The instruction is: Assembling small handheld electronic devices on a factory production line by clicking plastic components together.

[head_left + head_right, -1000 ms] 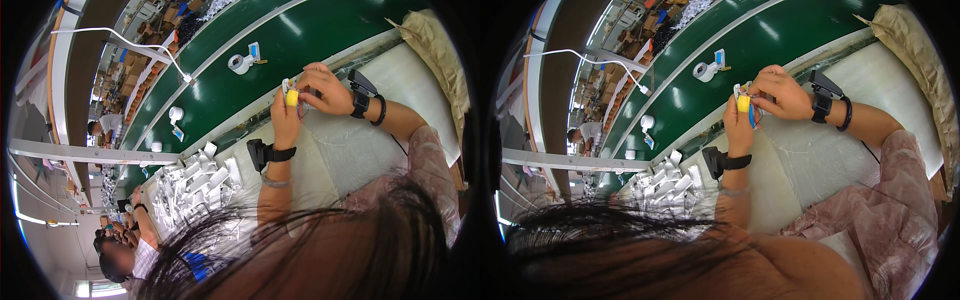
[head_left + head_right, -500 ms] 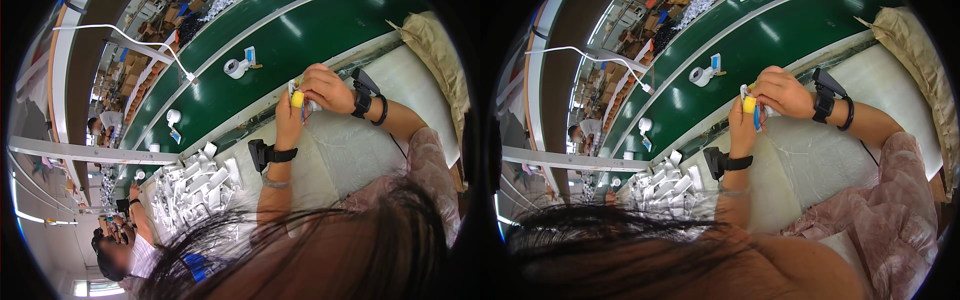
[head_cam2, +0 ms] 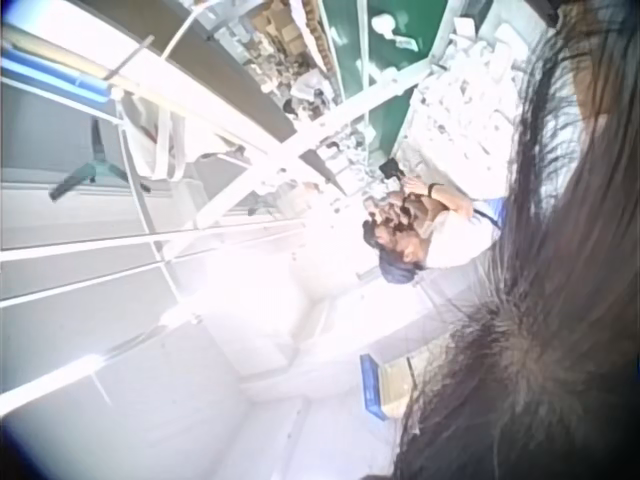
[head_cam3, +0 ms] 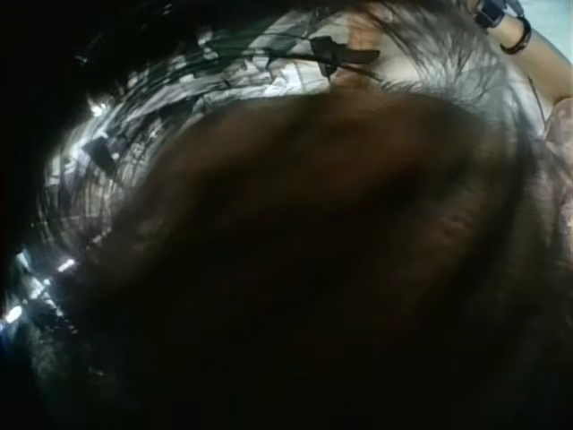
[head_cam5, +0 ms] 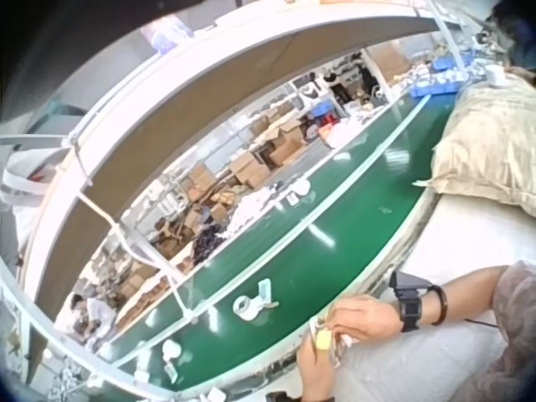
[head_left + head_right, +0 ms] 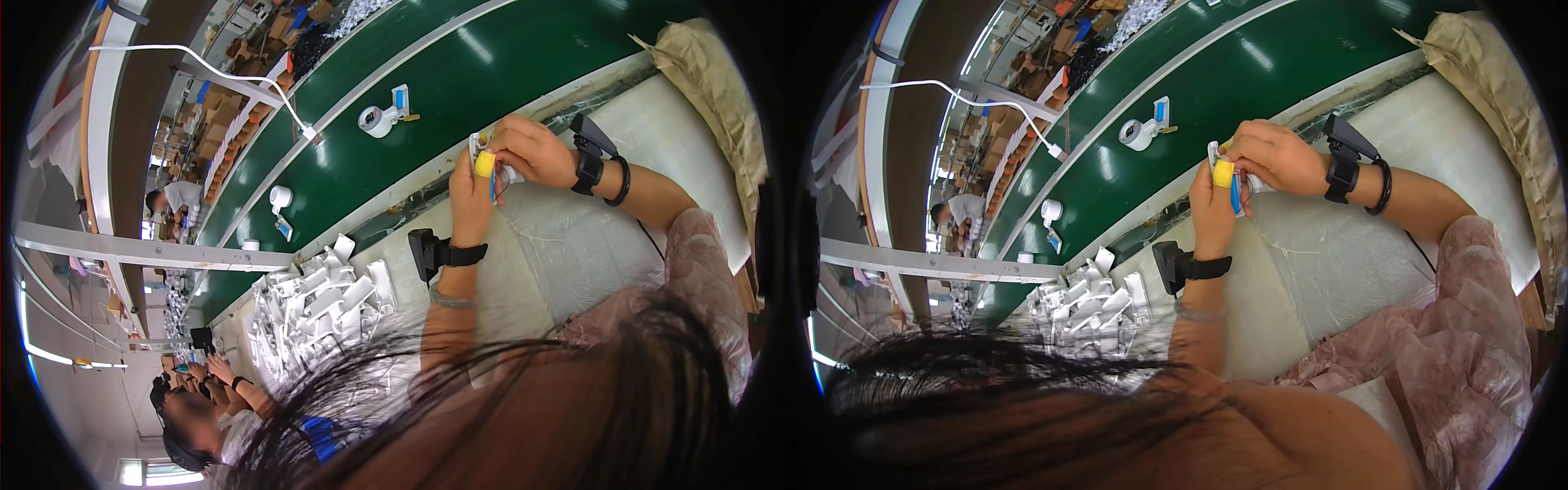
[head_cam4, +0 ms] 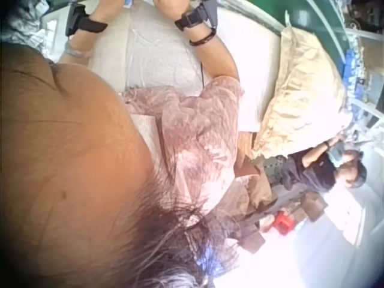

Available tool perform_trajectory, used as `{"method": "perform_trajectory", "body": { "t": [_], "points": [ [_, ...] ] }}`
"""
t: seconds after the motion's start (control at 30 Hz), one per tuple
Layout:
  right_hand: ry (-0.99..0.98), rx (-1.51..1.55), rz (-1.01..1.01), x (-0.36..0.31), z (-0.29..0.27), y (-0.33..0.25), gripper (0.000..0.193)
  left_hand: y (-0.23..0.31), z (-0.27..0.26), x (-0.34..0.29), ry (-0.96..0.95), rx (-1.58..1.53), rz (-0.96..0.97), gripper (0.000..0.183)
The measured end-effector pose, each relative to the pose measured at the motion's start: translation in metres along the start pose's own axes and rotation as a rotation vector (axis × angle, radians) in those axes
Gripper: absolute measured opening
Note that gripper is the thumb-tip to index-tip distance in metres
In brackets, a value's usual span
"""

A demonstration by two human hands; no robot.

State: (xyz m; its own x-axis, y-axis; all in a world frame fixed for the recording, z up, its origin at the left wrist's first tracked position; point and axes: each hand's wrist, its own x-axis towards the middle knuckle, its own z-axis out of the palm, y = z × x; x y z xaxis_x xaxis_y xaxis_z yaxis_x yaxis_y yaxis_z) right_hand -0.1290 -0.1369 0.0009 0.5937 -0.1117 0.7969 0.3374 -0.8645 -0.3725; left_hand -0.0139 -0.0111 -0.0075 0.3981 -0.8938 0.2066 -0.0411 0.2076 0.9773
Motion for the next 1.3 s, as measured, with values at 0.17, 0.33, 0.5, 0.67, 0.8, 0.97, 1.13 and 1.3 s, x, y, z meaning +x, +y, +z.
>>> {"method": "perform_trajectory", "body": {
  "t": [0.17,0.33,0.5,0.67,0.8,0.97,1.13,1.3],
  "points": [
    [0.008,-0.056,-0.046,-0.001,-0.001,-0.001,0.018,0.000,0.002,-0.003,0.044,0.059,0.035,0.021],
    [0.011,-0.045,-0.023,-0.001,0.000,-0.002,0.018,-0.001,-0.001,-0.003,0.057,0.137,0.055,0.020],
    [0.021,-0.046,-0.008,-0.005,0.002,0.001,0.019,0.000,-0.004,-0.002,0.082,0.560,0.319,0.020],
    [0.041,-0.049,-0.023,-0.007,0.004,0.005,0.017,0.003,0.007,-0.004,0.093,0.199,0.077,0.018],
    [0.029,-0.064,-0.031,0.001,0.000,0.002,0.016,0.001,0.004,-0.003,0.097,0.071,-0.025,0.020],
    [-0.061,0.291,0.353,0.007,-0.014,0.003,0.014,0.004,0.000,0.000,0.124,-0.200,-0.154,0.037],
    [-0.009,0.207,0.406,0.001,-0.006,0.020,0.014,-0.006,-0.034,0.005,0.069,-0.318,-0.345,0.048],
    [-0.063,0.134,0.467,-0.008,0.002,0.032,0.020,-0.019,-0.058,0.012,0.466,-0.564,-0.227,0.045]
  ]
}}
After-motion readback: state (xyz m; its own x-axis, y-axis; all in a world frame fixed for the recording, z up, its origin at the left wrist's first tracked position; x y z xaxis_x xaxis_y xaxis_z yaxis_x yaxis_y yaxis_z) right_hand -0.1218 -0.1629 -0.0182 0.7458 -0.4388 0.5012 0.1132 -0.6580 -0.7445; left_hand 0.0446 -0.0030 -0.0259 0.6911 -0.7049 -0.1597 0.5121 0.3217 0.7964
